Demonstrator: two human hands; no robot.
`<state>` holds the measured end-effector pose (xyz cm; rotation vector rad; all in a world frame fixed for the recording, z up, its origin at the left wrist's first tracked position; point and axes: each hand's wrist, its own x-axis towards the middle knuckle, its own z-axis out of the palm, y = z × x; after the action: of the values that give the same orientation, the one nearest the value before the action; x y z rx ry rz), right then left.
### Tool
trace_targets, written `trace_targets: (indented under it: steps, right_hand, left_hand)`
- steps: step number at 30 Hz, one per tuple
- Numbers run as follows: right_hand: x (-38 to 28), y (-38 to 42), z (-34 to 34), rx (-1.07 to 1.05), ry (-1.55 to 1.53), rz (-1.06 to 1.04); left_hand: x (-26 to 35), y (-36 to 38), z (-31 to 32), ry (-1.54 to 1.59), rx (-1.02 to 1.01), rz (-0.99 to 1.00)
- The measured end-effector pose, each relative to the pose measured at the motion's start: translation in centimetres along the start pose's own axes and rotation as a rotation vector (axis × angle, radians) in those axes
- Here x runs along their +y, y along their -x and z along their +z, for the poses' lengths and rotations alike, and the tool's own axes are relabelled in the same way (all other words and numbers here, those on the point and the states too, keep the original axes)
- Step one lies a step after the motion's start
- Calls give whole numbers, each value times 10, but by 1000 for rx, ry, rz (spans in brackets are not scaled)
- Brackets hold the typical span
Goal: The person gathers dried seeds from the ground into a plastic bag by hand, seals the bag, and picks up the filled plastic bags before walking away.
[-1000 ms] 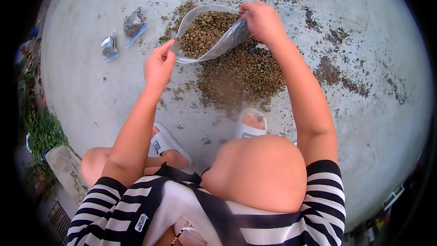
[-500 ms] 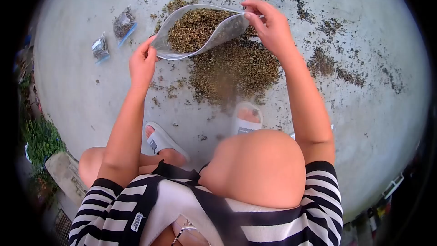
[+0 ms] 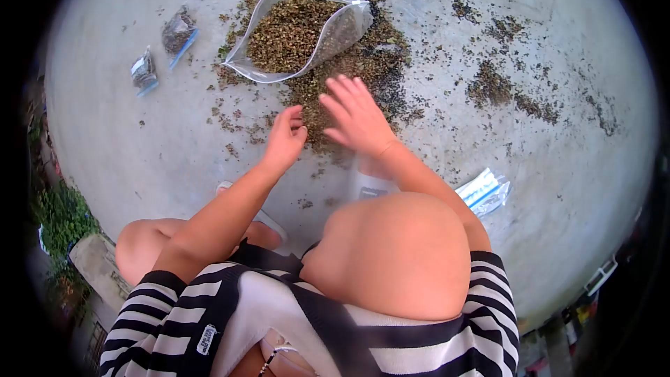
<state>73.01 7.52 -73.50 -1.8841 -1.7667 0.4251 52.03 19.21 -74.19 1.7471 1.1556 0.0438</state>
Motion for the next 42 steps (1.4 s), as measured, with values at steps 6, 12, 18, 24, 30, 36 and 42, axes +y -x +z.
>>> trace_targets:
  steps: [6,12,18,24,30,36,42]
  right_hand:
    - [13,-37,-16,3,100,47]
    - [-19,-38,7,-174,110,-146]
    - [3,-33,6,-89,116,-244]
    - [-6,-70,-45,131,-129,-158]
    - [-38,-157,-106,394,-120,-400]
    - [-19,-182,-90,232,90,-312]
    - [52,-146,-123,337,101,-51]
  left_hand:
    - [-8,-16,-19,-40,36,-28]
    - [-18,-23,-32,125,57,-186]
    - [13,-32,-66,289,192,-233]
    - [29,-51,-104,369,448,-101]
    - [71,-64,-124,-45,529,211]
    - [81,-82,-120,-239,463,184]
    - [83,-96,-130,-324,316,-23]
